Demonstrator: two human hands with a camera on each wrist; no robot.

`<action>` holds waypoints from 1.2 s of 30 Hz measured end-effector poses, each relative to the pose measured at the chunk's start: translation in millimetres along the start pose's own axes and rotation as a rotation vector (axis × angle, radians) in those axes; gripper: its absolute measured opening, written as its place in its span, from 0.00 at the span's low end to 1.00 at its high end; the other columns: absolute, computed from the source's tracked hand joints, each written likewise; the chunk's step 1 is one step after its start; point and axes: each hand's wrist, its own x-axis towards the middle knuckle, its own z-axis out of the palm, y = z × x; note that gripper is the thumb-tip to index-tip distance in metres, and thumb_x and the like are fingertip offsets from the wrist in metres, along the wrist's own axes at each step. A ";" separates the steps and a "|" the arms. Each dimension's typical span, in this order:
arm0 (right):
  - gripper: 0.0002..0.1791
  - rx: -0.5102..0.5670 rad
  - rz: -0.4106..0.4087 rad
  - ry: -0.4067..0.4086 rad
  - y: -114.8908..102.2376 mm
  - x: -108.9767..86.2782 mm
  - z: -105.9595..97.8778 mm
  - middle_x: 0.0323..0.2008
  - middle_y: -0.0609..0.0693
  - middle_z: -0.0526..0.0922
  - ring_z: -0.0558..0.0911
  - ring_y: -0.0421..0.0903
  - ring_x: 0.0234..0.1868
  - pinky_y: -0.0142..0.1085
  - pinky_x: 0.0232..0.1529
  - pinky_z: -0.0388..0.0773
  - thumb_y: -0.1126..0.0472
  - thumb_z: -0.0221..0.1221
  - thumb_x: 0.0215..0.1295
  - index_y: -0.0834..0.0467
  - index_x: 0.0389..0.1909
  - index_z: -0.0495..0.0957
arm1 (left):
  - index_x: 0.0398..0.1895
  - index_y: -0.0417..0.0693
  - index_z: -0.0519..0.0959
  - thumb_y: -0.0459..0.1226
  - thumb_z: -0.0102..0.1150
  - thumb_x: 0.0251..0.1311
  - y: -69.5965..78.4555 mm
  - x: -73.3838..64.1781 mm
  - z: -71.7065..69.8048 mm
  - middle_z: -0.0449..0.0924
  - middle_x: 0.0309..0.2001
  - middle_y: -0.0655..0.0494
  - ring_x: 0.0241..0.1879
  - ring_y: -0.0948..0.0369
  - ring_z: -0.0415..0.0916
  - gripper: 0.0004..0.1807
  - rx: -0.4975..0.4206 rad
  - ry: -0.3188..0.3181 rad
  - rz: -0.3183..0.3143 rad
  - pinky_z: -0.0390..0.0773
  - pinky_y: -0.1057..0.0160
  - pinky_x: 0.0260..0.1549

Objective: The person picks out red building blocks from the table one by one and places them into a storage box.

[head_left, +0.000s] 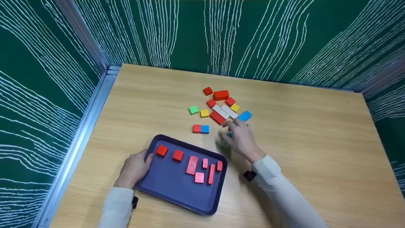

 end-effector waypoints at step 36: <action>0.24 -0.209 0.218 -0.220 46.2 157.6 3.5 0.57 0.64 0.71 0.68 0.61 0.54 0.59 0.58 0.66 0.64 0.62 0.68 0.53 0.64 0.75 | 0.40 0.48 0.80 0.44 0.53 0.74 -2.2 3.9 2.4 0.75 0.24 0.56 0.24 0.58 0.73 0.11 0.000 0.053 0.026 0.72 0.57 0.24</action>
